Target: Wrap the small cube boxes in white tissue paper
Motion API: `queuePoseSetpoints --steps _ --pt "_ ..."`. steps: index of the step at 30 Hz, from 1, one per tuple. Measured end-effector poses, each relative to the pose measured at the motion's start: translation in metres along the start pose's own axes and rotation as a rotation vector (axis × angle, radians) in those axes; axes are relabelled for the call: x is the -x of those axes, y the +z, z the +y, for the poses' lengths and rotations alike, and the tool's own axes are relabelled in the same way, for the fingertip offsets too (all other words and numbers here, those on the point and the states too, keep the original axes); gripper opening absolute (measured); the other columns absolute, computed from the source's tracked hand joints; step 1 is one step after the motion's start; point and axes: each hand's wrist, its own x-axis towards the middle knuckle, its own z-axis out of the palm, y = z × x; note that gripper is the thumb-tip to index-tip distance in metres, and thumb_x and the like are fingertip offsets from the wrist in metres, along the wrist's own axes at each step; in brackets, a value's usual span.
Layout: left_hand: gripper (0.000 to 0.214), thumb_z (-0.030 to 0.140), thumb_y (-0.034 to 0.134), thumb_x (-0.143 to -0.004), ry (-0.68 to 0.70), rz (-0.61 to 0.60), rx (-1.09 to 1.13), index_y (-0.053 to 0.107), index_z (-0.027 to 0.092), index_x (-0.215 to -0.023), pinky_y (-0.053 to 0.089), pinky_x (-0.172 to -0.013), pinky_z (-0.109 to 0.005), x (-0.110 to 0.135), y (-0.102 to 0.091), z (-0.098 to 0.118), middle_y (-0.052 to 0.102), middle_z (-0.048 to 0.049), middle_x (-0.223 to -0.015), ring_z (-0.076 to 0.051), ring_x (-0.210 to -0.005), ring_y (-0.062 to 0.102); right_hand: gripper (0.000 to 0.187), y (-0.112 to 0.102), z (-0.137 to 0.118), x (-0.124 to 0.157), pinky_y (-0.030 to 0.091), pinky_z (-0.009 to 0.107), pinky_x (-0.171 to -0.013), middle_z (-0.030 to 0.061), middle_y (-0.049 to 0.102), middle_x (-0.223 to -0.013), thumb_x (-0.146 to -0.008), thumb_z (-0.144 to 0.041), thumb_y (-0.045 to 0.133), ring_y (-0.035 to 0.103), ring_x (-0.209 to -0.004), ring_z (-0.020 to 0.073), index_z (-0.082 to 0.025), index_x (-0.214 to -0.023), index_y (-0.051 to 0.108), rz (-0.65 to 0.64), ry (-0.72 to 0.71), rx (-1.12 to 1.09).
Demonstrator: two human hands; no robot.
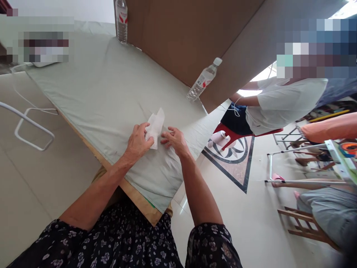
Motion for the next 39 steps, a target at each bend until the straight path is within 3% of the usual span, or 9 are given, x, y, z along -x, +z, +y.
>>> queuePoseSetpoints --steps 4,8,12,22,29,31,34,37,39 --pt "0.056 0.020 0.063 -0.083 0.065 -0.004 -0.025 0.057 0.021 -0.139 0.056 -0.088 -0.034 0.002 -0.001 -0.002 0.059 -0.0062 -0.108 -0.018 -0.087 0.062 0.071 0.020 -0.004 -0.025 0.046 0.025 -0.043 0.0067 0.073 -0.089 -0.076 -0.037 0.081 0.064 -0.059 0.0154 -0.010 -0.135 0.053 -0.031 -0.010 -0.071" --pt "0.060 0.019 0.058 -0.087 0.150 -0.022 -0.158 0.056 0.023 -0.147 0.056 -0.087 -0.033 0.005 -0.002 0.000 0.056 -0.0078 -0.109 -0.021 -0.094 0.062 0.040 0.032 -0.011 -0.052 0.041 0.023 -0.046 -0.0016 0.066 -0.074 -0.067 -0.032 0.083 0.054 -0.054 0.0107 -0.015 -0.099 0.064 -0.103 -0.068 -0.078" --pt "0.046 0.020 0.056 -0.088 0.170 -0.055 -0.255 0.070 0.024 -0.132 0.056 -0.082 -0.032 0.006 -0.003 0.003 0.056 -0.0081 -0.109 -0.021 -0.093 0.062 0.025 0.031 -0.013 -0.067 0.038 0.023 -0.052 -0.0046 0.059 -0.066 -0.060 -0.028 0.079 0.050 -0.057 0.0092 -0.017 -0.074 0.062 -0.217 -0.095 -0.104" --pt "0.037 0.024 0.062 -0.085 0.100 -0.048 -0.154 0.071 0.018 -0.120 0.057 -0.090 -0.038 0.002 0.000 -0.004 0.060 -0.0090 -0.107 -0.023 -0.094 0.065 0.031 0.039 -0.010 -0.057 0.044 0.026 -0.066 -0.0033 0.062 -0.073 -0.062 -0.042 0.080 0.053 -0.070 0.0124 -0.020 -0.077 0.065 -0.251 -0.278 -0.266" --pt "0.073 0.028 0.075 -0.073 0.061 0.125 0.020 0.049 0.014 -0.140 0.053 -0.102 -0.047 -0.003 0.002 -0.020 0.059 -0.0145 -0.124 -0.029 -0.114 0.061 0.019 0.032 -0.011 -0.009 0.047 0.029 -0.074 -0.0020 0.064 -0.076 -0.080 -0.040 0.072 0.057 -0.074 0.0149 -0.021 -0.081 0.069 -0.286 -0.508 -0.085" --pt "0.076 0.027 0.073 -0.073 0.144 0.062 0.072 0.047 0.017 -0.144 0.050 -0.108 -0.048 -0.009 -0.001 -0.025 0.057 -0.0155 -0.135 -0.030 -0.125 0.057 0.017 0.030 -0.006 -0.001 0.050 0.031 -0.082 0.0000 0.069 -0.083 -0.084 -0.039 0.069 0.063 -0.082 0.0170 -0.022 -0.084 0.071 -0.305 -0.577 -0.028" --pt "0.052 0.030 0.071 -0.077 0.252 -0.073 0.128 0.061 0.019 -0.126 0.045 -0.114 -0.047 -0.015 -0.006 -0.029 0.058 -0.0135 -0.138 -0.031 -0.138 0.050 0.015 0.029 0.005 0.005 0.050 0.039 -0.101 0.0040 0.075 -0.103 -0.088 -0.036 0.067 0.068 -0.105 0.0215 -0.024 -0.087 0.075 -0.256 -0.719 0.033" --pt "0.031 0.038 0.072 -0.076 0.237 -0.134 0.165 0.067 0.018 -0.101 0.051 -0.105 -0.045 -0.015 -0.013 -0.030 0.061 -0.0147 -0.134 -0.032 -0.133 0.056 0.016 0.026 0.018 0.011 0.048 0.043 -0.108 0.0060 0.075 -0.117 -0.091 -0.030 0.065 0.066 -0.118 0.0233 -0.027 -0.097 0.079 -0.168 -0.821 0.175" --pt "0.027 0.037 0.070 -0.077 0.232 -0.173 0.168 0.067 0.019 -0.097 0.054 -0.102 -0.045 -0.011 -0.020 -0.031 0.062 -0.0152 -0.135 -0.032 -0.130 0.059 0.023 0.022 0.026 0.018 0.047 0.046 -0.111 0.0071 0.073 -0.126 -0.091 -0.029 0.066 0.064 -0.124 0.0244 -0.028 -0.111 0.078 -0.156 -0.858 0.292"
